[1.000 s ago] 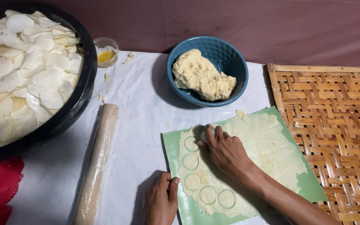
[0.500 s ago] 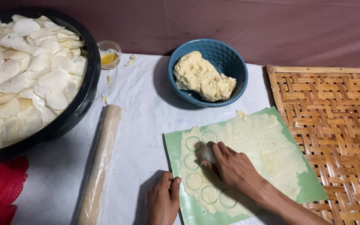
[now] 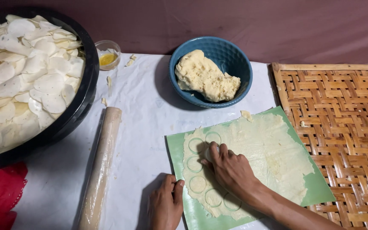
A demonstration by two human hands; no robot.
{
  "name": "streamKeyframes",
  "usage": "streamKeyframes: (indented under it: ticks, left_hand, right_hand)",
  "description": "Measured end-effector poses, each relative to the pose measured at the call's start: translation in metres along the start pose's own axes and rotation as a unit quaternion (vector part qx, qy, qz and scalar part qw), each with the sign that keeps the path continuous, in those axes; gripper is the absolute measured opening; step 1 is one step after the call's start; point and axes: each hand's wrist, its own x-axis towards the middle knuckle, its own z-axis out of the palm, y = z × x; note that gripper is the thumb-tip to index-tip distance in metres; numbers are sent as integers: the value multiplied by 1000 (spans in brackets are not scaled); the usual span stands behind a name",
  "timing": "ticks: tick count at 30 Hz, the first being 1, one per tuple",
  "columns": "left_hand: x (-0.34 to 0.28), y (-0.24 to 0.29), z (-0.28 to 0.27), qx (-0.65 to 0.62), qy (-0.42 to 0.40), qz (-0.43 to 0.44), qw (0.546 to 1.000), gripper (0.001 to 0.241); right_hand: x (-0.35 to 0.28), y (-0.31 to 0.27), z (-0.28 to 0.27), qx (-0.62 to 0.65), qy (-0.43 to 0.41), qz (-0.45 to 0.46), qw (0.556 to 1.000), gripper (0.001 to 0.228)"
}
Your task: Cutting small circular shapes out of flattened dough using a small round cutter and arranging them on a woven tray.
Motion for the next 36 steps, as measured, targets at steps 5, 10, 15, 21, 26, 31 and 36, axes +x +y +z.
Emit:
streamKeyframes:
  ticks: [5, 10, 15, 21, 26, 31, 36]
  left_hand:
    - [-2, 8, -4, 2, -8, -15, 1000, 24]
    - [7, 0, 9, -61, 21, -27, 998, 23]
    - [7, 17, -2, -107, 85, 11, 991, 26]
    - [-12, 16, -5, -77, 33, -17, 996, 30]
    - [-15, -6, 9, -59, 26, -5, 998, 24]
    - [-15, -12, 15, -20, 15, 12, 1000, 20]
    - [-12, -14, 19, 14, 2, 7, 1000, 19]
  right_hand:
    - [1, 3, -5, 11, -46, 6, 999, 55]
    - [0, 17, -25, 124, -78, 85, 986, 52]
    - [-21, 8, -24, 132, -55, 108, 984, 57]
    - [-33, -5, -18, 117, -97, 59, 987, 58]
    - [-30, -3, -7, 93, -65, 16, 993, 59]
    - [-26, -5, -1, 33, -62, -32, 997, 59]
    - [-30, -6, 24, 4, -50, -8, 999, 58]
